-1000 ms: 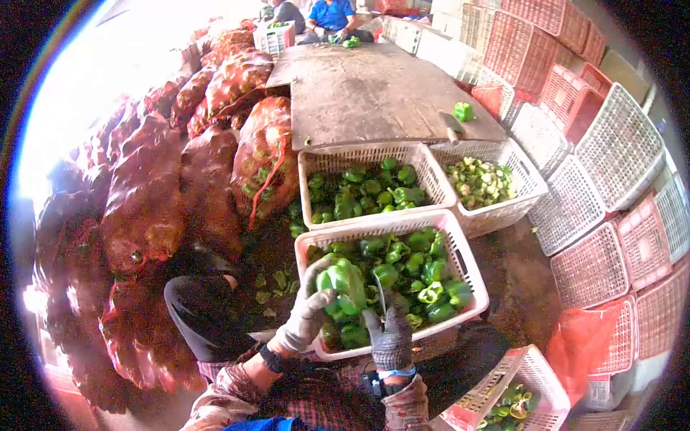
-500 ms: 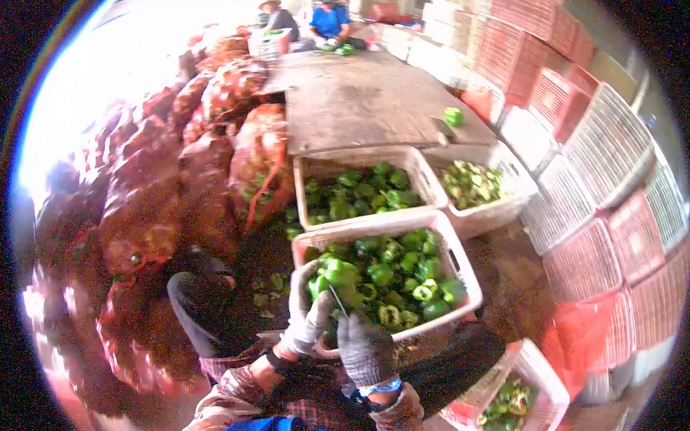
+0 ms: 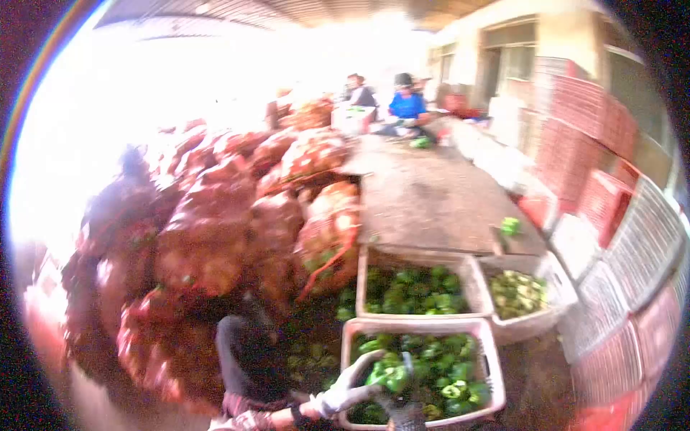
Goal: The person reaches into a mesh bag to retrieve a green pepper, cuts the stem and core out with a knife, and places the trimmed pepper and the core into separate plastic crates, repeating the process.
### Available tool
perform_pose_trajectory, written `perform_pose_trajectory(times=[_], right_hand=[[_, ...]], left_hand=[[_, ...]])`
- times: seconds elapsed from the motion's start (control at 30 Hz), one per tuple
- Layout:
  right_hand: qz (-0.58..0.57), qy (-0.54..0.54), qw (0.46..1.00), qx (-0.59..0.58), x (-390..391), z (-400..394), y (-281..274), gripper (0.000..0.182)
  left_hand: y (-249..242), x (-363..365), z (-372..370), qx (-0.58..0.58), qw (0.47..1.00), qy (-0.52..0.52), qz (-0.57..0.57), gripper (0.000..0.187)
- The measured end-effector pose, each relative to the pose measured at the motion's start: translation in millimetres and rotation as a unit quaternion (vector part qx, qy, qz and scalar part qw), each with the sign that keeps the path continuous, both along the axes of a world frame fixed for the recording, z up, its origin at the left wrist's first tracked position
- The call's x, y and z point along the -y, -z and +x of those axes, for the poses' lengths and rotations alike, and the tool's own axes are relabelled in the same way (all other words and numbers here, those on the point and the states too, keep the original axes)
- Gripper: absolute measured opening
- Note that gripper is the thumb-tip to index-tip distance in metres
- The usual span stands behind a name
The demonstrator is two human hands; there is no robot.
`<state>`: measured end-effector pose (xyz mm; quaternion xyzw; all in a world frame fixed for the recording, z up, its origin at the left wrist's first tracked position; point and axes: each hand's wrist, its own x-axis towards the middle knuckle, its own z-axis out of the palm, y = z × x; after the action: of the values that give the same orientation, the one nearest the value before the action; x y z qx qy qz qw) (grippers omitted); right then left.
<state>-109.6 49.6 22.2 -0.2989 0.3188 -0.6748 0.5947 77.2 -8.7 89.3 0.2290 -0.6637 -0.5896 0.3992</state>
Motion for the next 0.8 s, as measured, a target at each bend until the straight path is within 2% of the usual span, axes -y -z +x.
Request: perform_pose_trajectory(times=[0.03, 0.1, 0.13, 0.17, 0.2, 0.23, 0.27, 0.3, 0.33, 0.37, 0.4, 0.43, 0.5, 0.53, 0.57, 0.6, 0.63, 0.7, 0.73, 0.77, 0.8], right_hand=[[-0.019, 0.032, 0.954, -0.297, -0.2, 19.2, -37.7, 0.075], [-0.100, 0.136, 0.834, -0.525, -7.3, 12.6, -55.4, 0.075], [-0.098, -0.020, 0.875, -0.473, 21.8, -5.1, -2.0, 0.068], [-0.039, -0.021, 0.960, -0.276, 18.3, -21.3, 56.3, 0.063], [0.030, -0.012, 0.998, -0.062, -0.2, -1.4, 42.8, 0.058], [0.108, 0.011, 0.981, 0.162, -19.8, 6.4, 30.5, 0.054], [0.115, 0.016, 0.977, 0.179, -27.9, 2.1, 23.8, 0.058], [0.110, 0.012, 0.990, 0.088, -33.6, -3.0, 13.6, 0.063], [0.093, 0.013, 0.988, -0.122, -38.4, -6.3, 0.8, 0.067], [0.069, 0.018, 0.946, -0.316, -41.2, -10.3, -11.1, 0.072], [0.046, 0.019, 0.900, -0.432, -44.9, -14.6, -20.3, 0.077], [0.035, 0.015, 0.873, -0.486, -43.7, -18.0, -25.7, 0.083], [0.037, 0.015, 0.848, -0.528, -39.9, -25.8, -25.6, 0.078], [0.100, -0.007, 0.852, -0.514, -43.8, -34.6, 25.0, 0.065], [0.087, -0.004, 0.936, -0.342, -49.3, -43.7, 23.2, 0.052], [0.079, -0.023, 0.957, -0.277, -53.0, -51.8, 42.5, 0.051], [0.070, -0.041, 0.974, -0.211, -48.1, -55.8, 42.5, 0.051], [0.101, -0.025, 0.973, -0.204, -57.0, -67.1, 37.4, 0.052], [0.115, -0.017, 0.972, -0.203, -57.1, -69.7, 17.2, 0.053], [0.098, 0.005, 0.990, -0.100, -54.9, -66.5, -3.3, 0.054], [0.081, 0.027, 0.996, 0.005, -51.6, -57.9, -23.8, 0.054]], left_hand=[[0.7, -0.8, -4.2, -0.029, 0.997, 0.039, 0.054, 0.074], [16.3, 4.5, -27.5, -0.086, 0.970, 0.075, 0.216, 0.076], [21.3, 9.7, -30.3, 0.011, 0.983, 0.093, 0.158, 0.078], [26.2, 10.5, -32.5, 0.063, 0.982, 0.115, 0.140, 0.074], [26.9, 4.9, -28.8, 0.128, 0.986, 0.079, 0.067, 0.073], [28.2, 7.3, -30.9, 0.194, 0.979, 0.054, 0.009, 0.072], [34.3, 5.2, -32.5, 0.160, 0.984, 0.065, 0.044, 0.069], [39.4, 1.7, -33.0, 0.131, 0.985, 0.076, 0.087, 0.067], [29.9, -1.8, -27.4, 0.144, 0.986, 0.080, -0.019, 0.065], [24.7, -0.4, -30.8, 0.129, 0.986, 0.107, 0.007, 0.062], [19.5, 0.7, -34.0, 0.114, 0.984, 0.133, 0.033, 0.060], [14.9, 4.4, -39.7, 0.079, 0.962, 0.174, 0.194, 0.059], [14.1, 9.2, -47.8, 0.047, 0.943, 0.221, 0.242, 0.056], [34.7, 16.6, -53.2, 0.032, 0.927, 0.228, 0.297, 0.056], [52.0, 21.5, -56.8, 0.019, 0.907, 0.234, 0.350, 0.057], [44.6, 17.6, -56.4, -0.056, 0.868, 0.265, 0.416, 0.063], [39.6, 15.7, -60.2, -0.007, 0.891, 0.239, 0.387, 0.070], [53.4, 16.6, -73.3, -0.049, 0.888, 0.250, 0.383, 0.071], [61.1, 16.1, -79.6, -0.080, 0.884, 0.234, 0.397, 0.069], [66.9, 13.9, -84.9, -0.111, 0.878, 0.219, 0.410, 0.067], [67.7, 9.0, -89.1, -0.136, 0.867, 0.147, 0.456, 0.063]])
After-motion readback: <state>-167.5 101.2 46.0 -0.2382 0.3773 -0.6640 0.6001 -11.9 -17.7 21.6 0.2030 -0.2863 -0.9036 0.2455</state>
